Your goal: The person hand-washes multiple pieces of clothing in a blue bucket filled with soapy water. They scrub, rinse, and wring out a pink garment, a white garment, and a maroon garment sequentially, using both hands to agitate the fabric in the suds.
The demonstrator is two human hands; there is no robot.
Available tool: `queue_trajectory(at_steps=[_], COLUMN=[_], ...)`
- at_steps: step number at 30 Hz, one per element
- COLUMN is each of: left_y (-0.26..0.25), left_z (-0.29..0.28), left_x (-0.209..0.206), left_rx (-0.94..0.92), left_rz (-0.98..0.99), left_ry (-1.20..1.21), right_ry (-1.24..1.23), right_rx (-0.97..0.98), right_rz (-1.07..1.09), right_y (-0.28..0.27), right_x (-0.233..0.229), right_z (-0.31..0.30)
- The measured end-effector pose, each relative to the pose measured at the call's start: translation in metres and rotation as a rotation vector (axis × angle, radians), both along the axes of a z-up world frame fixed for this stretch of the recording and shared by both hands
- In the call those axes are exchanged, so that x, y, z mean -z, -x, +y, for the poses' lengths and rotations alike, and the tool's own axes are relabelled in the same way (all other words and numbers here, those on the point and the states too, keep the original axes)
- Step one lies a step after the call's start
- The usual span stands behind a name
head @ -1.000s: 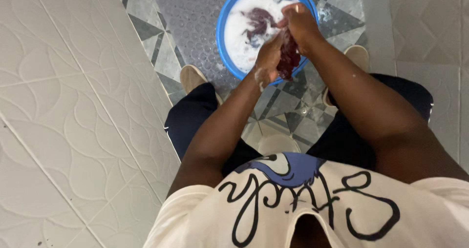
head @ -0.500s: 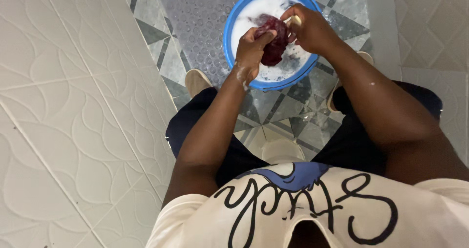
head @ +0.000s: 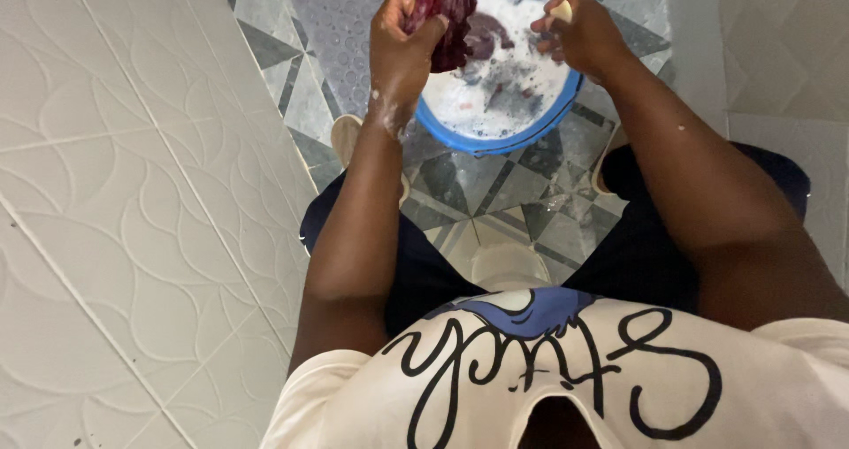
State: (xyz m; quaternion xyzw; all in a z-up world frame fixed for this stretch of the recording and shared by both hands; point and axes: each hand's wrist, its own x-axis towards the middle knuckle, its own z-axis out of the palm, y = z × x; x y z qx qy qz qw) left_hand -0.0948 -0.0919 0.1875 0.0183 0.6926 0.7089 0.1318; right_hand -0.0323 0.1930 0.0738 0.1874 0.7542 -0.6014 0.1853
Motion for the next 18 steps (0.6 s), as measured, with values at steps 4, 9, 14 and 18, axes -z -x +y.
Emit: queue_trajectory(at_steps=[4, 9, 14, 18], left_y=[0.004, 0.009, 0.005, 0.008], left_z=[-0.001, -0.001, -0.002, -0.004], left_x=[0.001, -0.001, -0.020, -0.035], left_rx=[-0.009, -0.044, -0.053, -0.056], left_rz=[0.071, 0.027, -0.102, -0.221], left_ry=[-0.028, 0.004, 0.008, 0.026], right_ry=[0.063, 0.115, -0.379, -0.366], right_rx=[0.021, 0.007, -0.081, -0.021], right_rz=[-0.079, -0.153, 0.227, 0.212], right_y=[0.002, 0.024, 0.028, 0.027], right_x=[0.012, 0.070, 0.158, 0.173], right_z=[-0.023, -0.057, -0.073, -0.073])
